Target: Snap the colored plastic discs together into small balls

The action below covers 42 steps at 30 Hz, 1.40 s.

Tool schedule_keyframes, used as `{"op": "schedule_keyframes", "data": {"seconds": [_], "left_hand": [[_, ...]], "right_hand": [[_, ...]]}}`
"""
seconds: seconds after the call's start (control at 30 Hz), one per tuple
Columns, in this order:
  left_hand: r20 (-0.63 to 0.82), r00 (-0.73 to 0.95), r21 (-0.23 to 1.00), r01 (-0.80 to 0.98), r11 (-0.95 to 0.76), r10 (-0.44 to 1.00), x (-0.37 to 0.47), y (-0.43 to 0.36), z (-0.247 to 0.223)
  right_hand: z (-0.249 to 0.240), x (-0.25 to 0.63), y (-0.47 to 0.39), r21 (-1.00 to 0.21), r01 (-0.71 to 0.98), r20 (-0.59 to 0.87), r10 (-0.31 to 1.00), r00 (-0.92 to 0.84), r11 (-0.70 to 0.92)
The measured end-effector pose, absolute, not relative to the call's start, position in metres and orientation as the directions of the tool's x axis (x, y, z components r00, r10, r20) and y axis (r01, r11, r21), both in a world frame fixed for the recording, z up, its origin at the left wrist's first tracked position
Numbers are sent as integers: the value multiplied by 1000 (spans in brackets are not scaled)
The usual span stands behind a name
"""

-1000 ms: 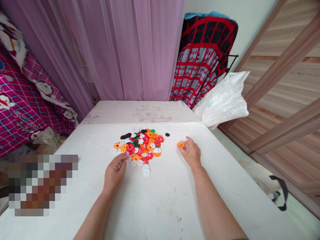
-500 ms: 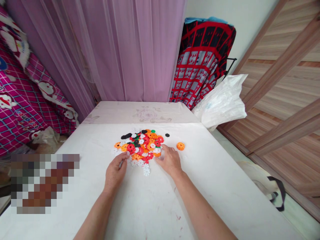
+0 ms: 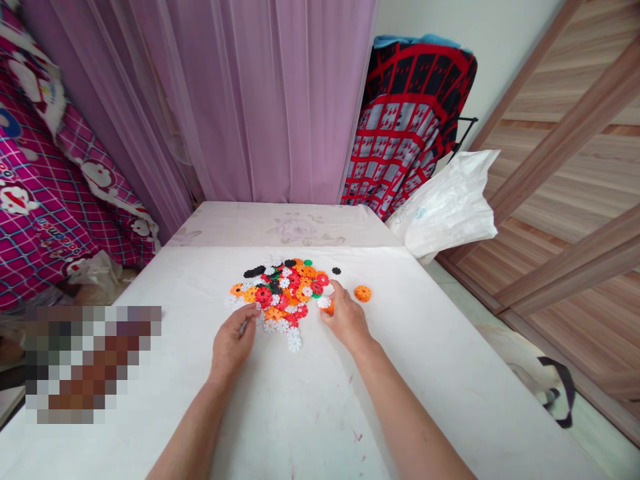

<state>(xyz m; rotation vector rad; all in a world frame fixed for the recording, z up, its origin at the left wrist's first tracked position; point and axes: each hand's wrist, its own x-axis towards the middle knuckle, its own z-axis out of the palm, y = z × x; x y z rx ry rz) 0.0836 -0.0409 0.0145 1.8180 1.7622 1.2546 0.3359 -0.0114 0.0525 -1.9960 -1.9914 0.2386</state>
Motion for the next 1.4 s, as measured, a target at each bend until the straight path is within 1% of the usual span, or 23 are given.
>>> {"op": "schedule_keyframes", "data": {"seconds": [0.1,0.2,0.37,0.47,0.57,0.67,0.73,0.77,0.83,0.87,0.93,0.97,1.03,1.1,1.17,1.4], "left_hand": [[367,-136,732,653,-195,920,84,-42,17],[369,-141,729,657,-192,919,84,-41,17],[379,-132,726,656,-205,916,83,-39,13],[382,-128,727,653,-212,915,83,-39,12],[380,-130,734,646,-212,916,83,-39,11],[372,-134,739,641,-205,919,83,-39,11],[363,-143,741,643,-193,921,83,-40,12],[361,-146,742,644,-188,921,83,-40,12],[359,-147,742,644,-186,922,83,-40,14],[359,-148,742,644,-185,922,83,-40,14],[353,-152,742,647,-177,923,83,-40,15],[349,-156,742,648,-171,924,83,-40,16],[345,-165,744,648,-162,924,83,-40,15],[346,-167,744,648,-162,923,82,-40,15],[346,-164,739,654,-161,924,81,-40,14],[347,-170,738,657,-156,922,81,-39,10]], "right_hand": [[67,344,-13,-236,972,37,999,-8,16],[72,349,-12,-196,979,-2,999,-49,48],[67,358,-11,-194,974,-13,992,-124,119],[67,363,-13,-200,970,-29,989,-144,136],[68,365,-18,-194,974,-45,990,-131,120],[68,368,-19,-201,977,-44,996,-80,69],[66,376,-17,-269,962,-9,999,-51,47],[64,382,-15,-330,943,30,999,-33,41],[59,398,-10,-494,869,131,990,44,27],[57,407,-6,-586,810,175,978,114,11],[53,425,3,-761,648,208,932,297,-37],[52,433,7,-837,543,188,901,391,-61],[51,442,16,-949,297,73,847,527,-102],[50,445,24,-987,100,-51,823,565,-130],[49,442,29,-988,14,-119,825,553,-152],[38,438,31,-985,-13,-155,841,518,-173]]}}
